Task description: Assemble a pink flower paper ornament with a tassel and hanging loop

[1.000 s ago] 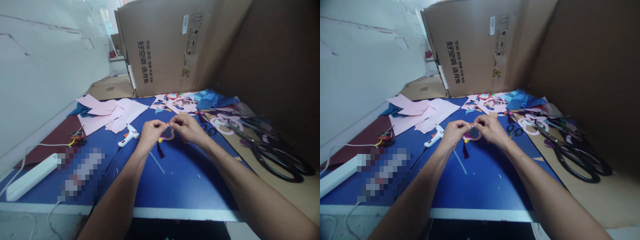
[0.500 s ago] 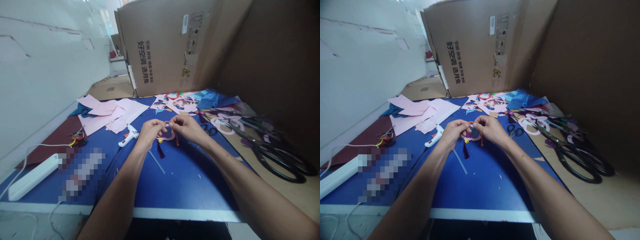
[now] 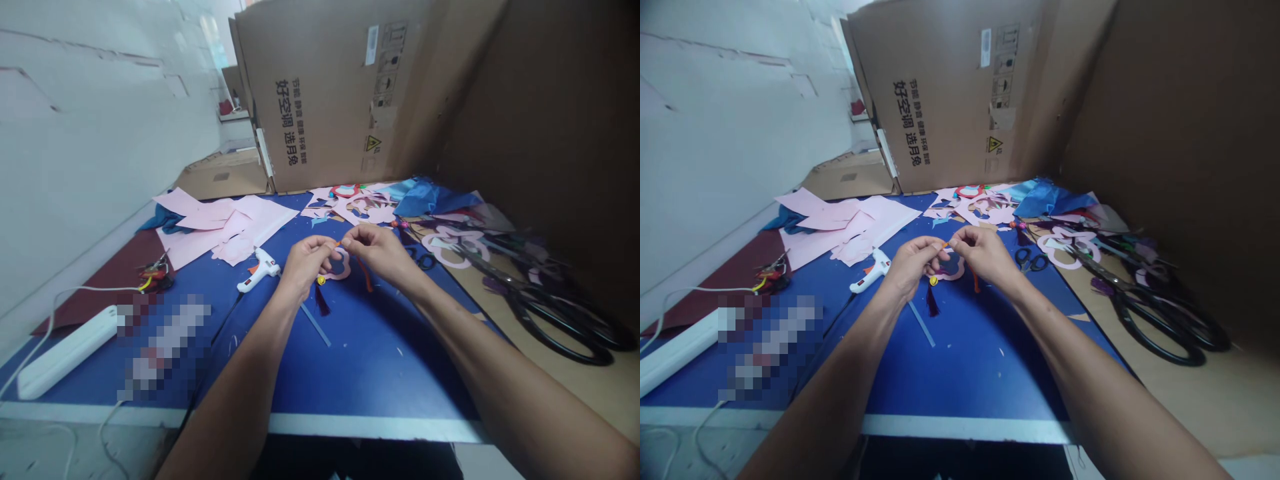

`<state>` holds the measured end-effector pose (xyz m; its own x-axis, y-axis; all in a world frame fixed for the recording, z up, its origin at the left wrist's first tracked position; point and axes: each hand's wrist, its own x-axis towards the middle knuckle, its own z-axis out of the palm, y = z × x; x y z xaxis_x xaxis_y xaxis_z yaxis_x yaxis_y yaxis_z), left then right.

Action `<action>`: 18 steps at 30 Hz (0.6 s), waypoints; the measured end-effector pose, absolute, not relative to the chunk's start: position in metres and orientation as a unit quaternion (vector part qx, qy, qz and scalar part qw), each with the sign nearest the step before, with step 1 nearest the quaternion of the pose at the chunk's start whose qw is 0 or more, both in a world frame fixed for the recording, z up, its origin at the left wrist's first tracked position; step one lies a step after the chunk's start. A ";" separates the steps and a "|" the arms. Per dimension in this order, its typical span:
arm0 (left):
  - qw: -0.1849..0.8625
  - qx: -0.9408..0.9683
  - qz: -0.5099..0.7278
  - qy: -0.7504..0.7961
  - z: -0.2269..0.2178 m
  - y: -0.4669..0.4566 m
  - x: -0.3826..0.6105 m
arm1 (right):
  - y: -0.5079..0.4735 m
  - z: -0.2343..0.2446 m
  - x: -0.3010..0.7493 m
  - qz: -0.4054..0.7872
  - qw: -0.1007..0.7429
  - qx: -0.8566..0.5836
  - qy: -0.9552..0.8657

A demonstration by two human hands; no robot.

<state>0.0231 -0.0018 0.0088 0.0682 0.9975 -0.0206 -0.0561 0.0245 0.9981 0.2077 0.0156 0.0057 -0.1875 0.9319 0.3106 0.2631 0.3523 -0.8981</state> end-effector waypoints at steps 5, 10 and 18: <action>0.486 0.526 0.504 0.483 0.009 0.000 0.019 | 0.018 0.005 0.210 0.362 0.458 -0.446 -0.678; 0.463 0.574 0.476 0.478 0.001 0.000 0.023 | 0.016 0.006 0.209 0.363 0.445 -0.453 -0.682; 0.458 0.593 0.463 0.475 -0.003 0.001 0.022 | 0.015 0.008 0.208 0.353 0.424 -0.441 -0.708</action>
